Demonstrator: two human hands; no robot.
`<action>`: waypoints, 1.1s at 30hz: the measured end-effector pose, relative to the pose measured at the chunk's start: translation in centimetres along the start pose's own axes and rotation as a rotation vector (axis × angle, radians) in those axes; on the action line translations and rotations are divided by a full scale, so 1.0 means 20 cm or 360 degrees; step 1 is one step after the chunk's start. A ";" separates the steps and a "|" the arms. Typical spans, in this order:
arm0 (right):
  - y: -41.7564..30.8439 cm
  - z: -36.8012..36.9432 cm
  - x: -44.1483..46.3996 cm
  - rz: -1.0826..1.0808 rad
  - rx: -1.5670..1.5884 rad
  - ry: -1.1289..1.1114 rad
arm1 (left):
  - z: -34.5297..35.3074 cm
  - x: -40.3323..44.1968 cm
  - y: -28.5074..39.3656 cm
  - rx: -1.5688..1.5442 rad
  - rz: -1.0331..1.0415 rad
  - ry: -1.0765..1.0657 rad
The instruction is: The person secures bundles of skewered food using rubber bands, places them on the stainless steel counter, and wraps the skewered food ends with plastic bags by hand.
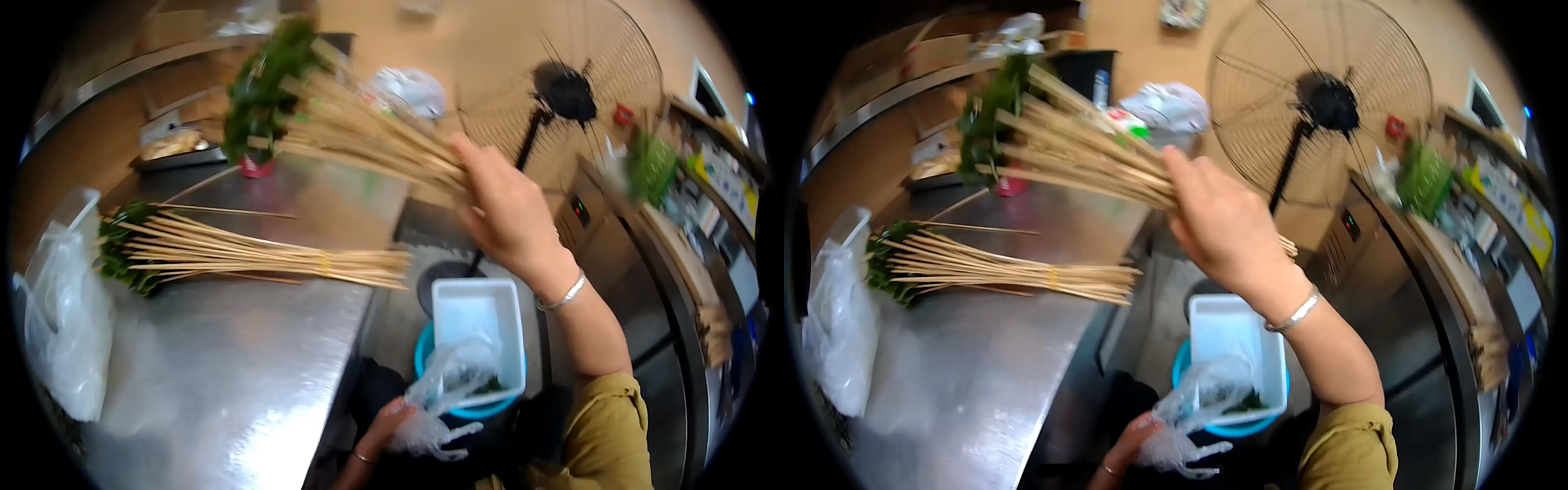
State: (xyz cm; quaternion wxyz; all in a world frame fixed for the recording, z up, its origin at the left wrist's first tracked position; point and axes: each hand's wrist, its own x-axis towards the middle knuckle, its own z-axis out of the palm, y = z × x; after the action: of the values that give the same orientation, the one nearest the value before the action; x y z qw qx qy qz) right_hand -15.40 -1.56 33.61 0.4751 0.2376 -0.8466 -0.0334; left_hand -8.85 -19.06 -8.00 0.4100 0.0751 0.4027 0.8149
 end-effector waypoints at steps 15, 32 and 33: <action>-0.13 -0.60 -1.81 0.2459 0.2305 0.0032 | 0.49 -0.05 0.30 -0.0723 -0.0114 -0.0087; -0.31 -0.58 -2.10 0.2309 0.2067 -0.0689 | 0.74 0.00 0.51 -0.0009 0.0047 0.0078; -0.32 -0.60 -2.10 0.2358 0.2133 -0.0710 | 0.76 0.00 0.53 -0.0077 0.0012 0.0015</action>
State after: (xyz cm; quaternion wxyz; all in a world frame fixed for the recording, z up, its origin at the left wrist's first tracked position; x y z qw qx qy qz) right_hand 15.12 12.97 5.12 -0.0225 -0.1404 -0.6944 0.7054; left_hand -8.38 -13.64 9.72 0.4066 0.0627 0.3844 0.8264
